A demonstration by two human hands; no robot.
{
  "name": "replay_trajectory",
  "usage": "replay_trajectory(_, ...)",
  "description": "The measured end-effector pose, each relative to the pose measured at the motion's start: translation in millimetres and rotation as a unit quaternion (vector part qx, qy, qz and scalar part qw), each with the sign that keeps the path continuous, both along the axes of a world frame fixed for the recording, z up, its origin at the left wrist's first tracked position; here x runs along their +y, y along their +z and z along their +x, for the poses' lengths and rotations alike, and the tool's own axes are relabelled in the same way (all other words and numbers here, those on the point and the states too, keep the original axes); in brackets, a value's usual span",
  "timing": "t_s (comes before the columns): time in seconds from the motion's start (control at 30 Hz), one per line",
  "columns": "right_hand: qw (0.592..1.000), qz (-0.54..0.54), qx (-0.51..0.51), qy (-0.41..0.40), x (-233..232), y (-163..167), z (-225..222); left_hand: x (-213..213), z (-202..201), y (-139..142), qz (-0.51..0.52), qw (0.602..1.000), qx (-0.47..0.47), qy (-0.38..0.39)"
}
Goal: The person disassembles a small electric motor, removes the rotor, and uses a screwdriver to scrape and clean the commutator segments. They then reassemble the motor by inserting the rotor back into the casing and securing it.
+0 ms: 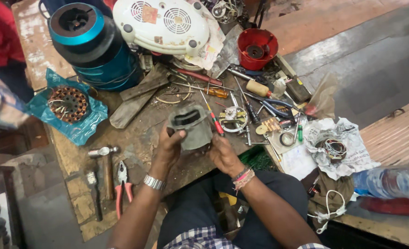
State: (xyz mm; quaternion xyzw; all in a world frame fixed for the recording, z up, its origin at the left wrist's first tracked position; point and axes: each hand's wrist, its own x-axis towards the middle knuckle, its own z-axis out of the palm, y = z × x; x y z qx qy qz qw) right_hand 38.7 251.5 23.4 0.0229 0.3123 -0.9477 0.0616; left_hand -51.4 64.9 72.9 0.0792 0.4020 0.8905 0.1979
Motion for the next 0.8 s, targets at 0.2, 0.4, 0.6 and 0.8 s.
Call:
replay_trajectory(0.2,0.996,0.041,-0.042,0.06,-1.9,-2.5,25.1,13.5,14.3,-1.1,0.02,0.999,-0.017,-0.019)
replay_trajectory(0.4,0.997,0.043,0.061,0.019,4.4,-18.4,26.3,25.5,21.6,-5.8,0.018,0.999,0.005,-0.045)
replay_trajectory(0.6,0.994,-0.069,-0.066,0.05,9.4,-29.7,25.0,23.6,22.0,-2.1,0.03,0.999,0.01,-0.043)
replay_trajectory(0.8,0.941,0.326,-0.006,-0.091,0.0,-10.8,15.8,32.8,30.0,-4.2,-0.045,0.996,0.041,0.059)
